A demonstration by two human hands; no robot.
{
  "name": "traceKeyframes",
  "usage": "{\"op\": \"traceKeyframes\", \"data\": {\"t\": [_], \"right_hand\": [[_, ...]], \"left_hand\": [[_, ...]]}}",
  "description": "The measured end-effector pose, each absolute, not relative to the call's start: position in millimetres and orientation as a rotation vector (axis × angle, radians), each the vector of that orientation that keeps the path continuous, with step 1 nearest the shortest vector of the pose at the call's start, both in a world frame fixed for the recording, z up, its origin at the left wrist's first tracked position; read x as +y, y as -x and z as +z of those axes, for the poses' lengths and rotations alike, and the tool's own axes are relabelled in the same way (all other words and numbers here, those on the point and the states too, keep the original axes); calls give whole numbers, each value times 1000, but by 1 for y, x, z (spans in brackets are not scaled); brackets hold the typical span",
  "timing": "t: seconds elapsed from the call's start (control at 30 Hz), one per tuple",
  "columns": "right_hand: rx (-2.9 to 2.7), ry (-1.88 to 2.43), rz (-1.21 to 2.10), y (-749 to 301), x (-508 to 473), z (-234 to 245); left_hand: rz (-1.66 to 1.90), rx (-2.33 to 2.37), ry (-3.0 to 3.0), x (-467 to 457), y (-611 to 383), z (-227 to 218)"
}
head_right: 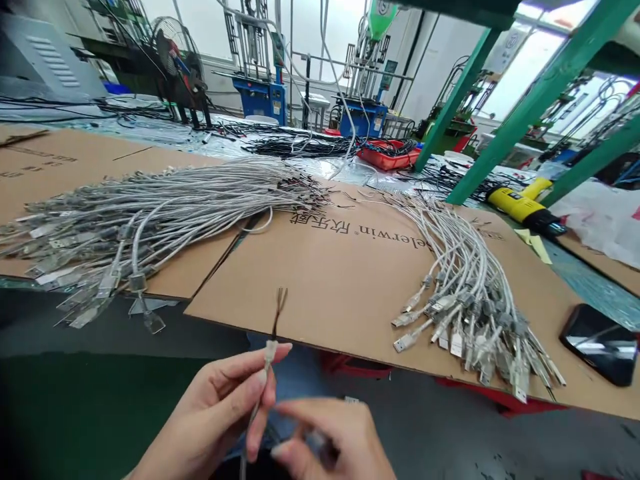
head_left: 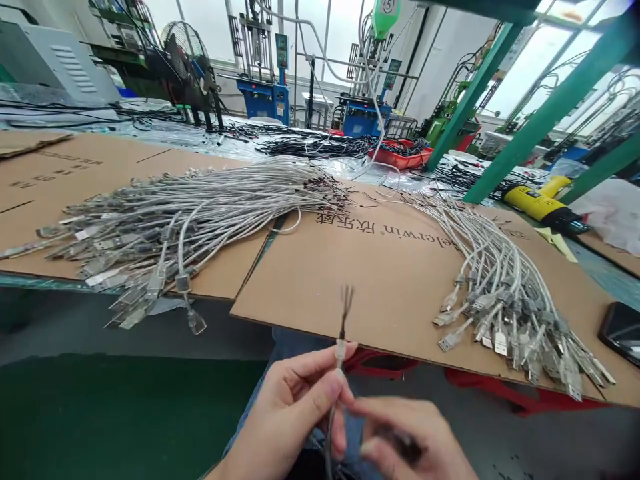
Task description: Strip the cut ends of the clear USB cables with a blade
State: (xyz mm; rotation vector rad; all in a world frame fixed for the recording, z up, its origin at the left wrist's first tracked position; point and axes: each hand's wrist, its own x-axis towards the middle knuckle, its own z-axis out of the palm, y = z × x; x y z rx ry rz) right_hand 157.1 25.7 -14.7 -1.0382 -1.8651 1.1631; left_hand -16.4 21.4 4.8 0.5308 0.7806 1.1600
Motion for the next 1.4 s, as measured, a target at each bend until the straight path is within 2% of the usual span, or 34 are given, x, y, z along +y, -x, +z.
{"op": "traceKeyframes", "data": {"t": [0.13, 0.33, 0.5, 0.8, 1.13, 1.27, 1.4], "right_hand": [[-1355, 1027, 1417, -152, 49, 12], [-1172, 941, 1662, -141, 55, 11], [-1086, 905, 1747, -142, 51, 6], [-1018, 921, 1762, -139, 55, 2], [-1175, 941, 1729, -146, 48, 10], [-1599, 941, 1776, -164, 40, 24], [-2039, 1005, 1306, -173, 32, 38]], "left_hand": [[992, 747, -502, 7, 4, 0], [942, 806, -537, -1, 0, 1], [936, 760, -617, 4, 0, -4], [916, 661, -426, 3, -5, -7], [980, 856, -532, 2, -5, -7], [1048, 1003, -625, 1, 0, -3], [1081, 1032, -718, 0, 2, -4]]}}
